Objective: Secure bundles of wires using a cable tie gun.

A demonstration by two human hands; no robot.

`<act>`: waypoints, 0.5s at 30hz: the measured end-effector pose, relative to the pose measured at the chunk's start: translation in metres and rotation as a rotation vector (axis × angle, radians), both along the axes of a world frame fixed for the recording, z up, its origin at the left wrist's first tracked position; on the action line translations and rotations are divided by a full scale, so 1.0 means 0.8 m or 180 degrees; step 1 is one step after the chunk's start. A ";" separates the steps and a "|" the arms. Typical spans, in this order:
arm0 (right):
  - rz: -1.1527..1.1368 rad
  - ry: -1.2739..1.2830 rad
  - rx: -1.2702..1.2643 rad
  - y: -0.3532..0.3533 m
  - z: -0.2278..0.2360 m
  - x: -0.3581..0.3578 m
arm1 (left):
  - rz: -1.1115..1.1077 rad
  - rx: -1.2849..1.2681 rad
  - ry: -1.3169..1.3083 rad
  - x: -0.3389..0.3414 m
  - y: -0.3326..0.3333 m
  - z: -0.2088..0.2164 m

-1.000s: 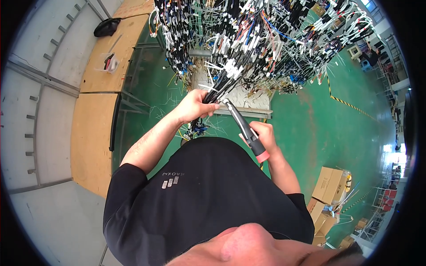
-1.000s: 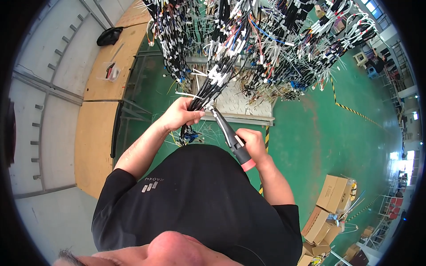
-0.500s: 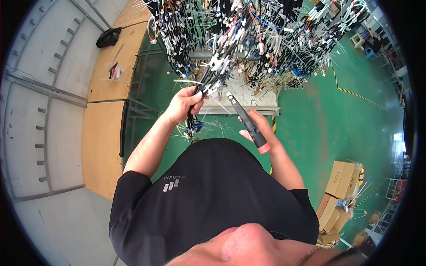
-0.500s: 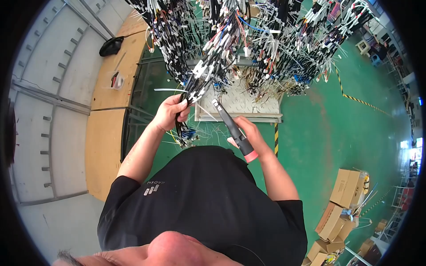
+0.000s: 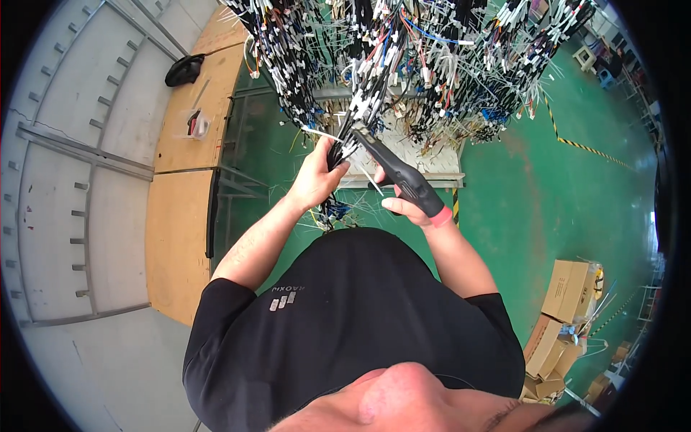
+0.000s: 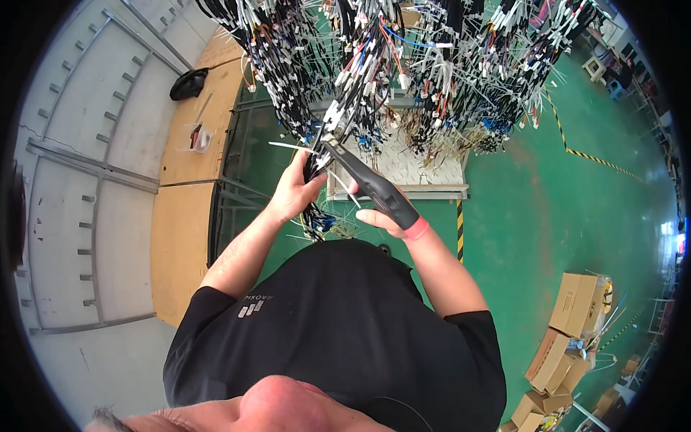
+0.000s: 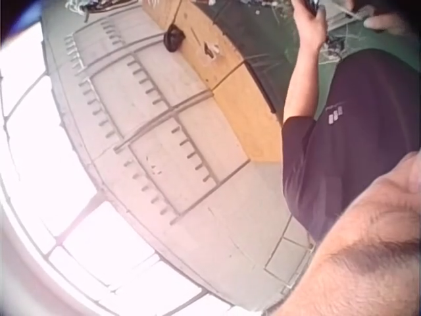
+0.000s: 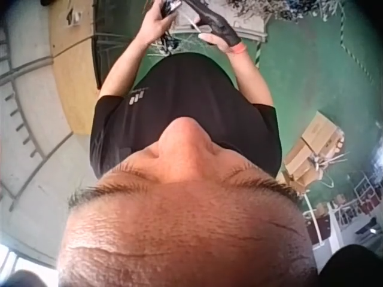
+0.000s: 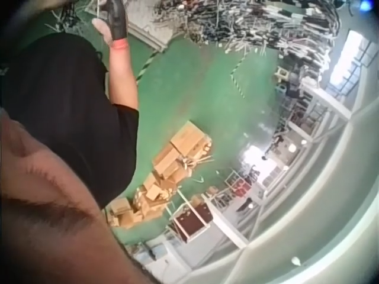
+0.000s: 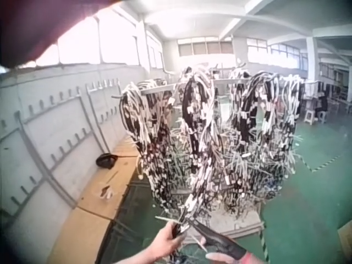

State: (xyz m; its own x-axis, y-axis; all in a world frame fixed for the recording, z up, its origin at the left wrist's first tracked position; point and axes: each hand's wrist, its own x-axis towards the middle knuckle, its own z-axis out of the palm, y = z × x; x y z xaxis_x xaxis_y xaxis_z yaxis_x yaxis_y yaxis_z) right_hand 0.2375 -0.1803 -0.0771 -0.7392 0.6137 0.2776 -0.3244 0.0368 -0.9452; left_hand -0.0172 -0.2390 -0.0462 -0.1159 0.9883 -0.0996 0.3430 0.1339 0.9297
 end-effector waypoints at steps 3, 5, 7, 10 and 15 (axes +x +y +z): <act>0.0260 0.0043 -0.0119 0.006 0.025 -0.011 | -0.0083 -0.0383 -0.0179 0.007 0.001 0.008; 0.0309 0.0291 0.0052 0.007 0.037 -0.015 | -0.0012 0.0168 0.0616 0.013 0.001 0.012; 0.0357 0.0506 -0.0005 0.004 0.062 -0.024 | 0.0087 0.0458 0.1002 0.014 -0.006 -0.002; 0.0325 0.0207 0.0242 0.009 0.083 -0.023 | 0.0034 0.1094 0.0616 0.014 -0.006 -0.029; 0.0036 0.0158 0.0735 0.021 0.069 -0.009 | -0.0301 0.0077 -0.1073 -0.014 -0.009 -0.007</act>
State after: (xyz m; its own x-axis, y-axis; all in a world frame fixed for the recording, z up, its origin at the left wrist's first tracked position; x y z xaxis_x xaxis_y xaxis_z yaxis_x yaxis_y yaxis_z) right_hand 0.2305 -0.1637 -0.0220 -0.7275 0.5214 0.4459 -0.3719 0.2464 -0.8950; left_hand -0.0285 -0.2465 -0.0517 0.0118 0.9956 -0.0931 0.0261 0.0928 0.9953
